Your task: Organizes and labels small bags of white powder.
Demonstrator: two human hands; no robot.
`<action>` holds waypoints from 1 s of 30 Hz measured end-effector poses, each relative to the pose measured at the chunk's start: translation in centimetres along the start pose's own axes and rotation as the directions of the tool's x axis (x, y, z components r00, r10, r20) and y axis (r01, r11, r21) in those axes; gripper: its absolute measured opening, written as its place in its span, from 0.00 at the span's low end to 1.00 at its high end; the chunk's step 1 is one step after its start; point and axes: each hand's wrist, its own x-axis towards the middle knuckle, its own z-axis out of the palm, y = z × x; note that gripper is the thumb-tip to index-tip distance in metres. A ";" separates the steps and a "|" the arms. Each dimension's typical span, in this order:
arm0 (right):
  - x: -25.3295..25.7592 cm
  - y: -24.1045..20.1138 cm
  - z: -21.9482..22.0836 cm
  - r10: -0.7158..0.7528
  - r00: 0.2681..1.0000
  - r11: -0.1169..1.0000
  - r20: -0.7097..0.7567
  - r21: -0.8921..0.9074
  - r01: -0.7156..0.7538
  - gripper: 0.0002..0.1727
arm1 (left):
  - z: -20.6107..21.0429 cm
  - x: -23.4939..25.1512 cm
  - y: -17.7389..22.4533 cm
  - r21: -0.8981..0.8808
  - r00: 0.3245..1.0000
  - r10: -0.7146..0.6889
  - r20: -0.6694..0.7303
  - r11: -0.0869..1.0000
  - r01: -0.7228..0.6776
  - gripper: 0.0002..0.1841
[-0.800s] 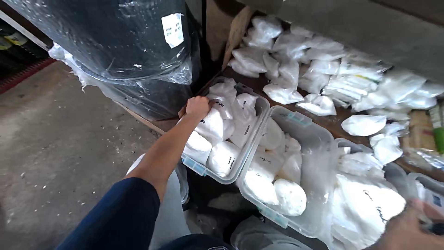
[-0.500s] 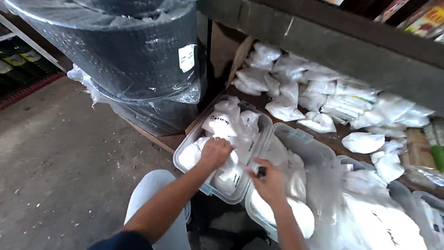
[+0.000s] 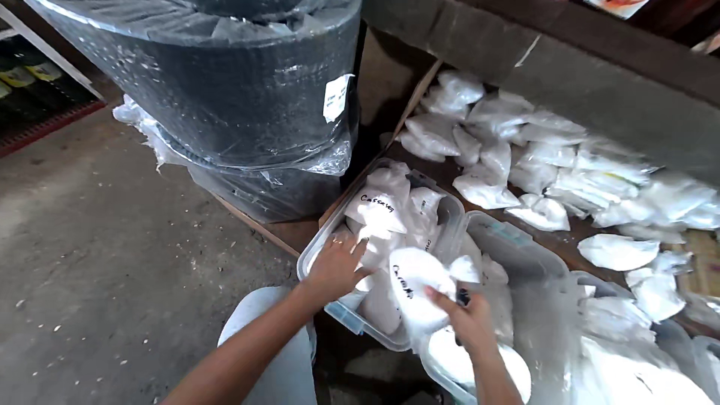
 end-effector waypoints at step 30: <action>-4.6 7.4 -14.7 0.412 0.818 0.828 -0.402 0.539 -0.152 0.07 | -1.8 3.2 -3.2 -0.167 0.977 0.179 0.114 0.973 -0.159 0.22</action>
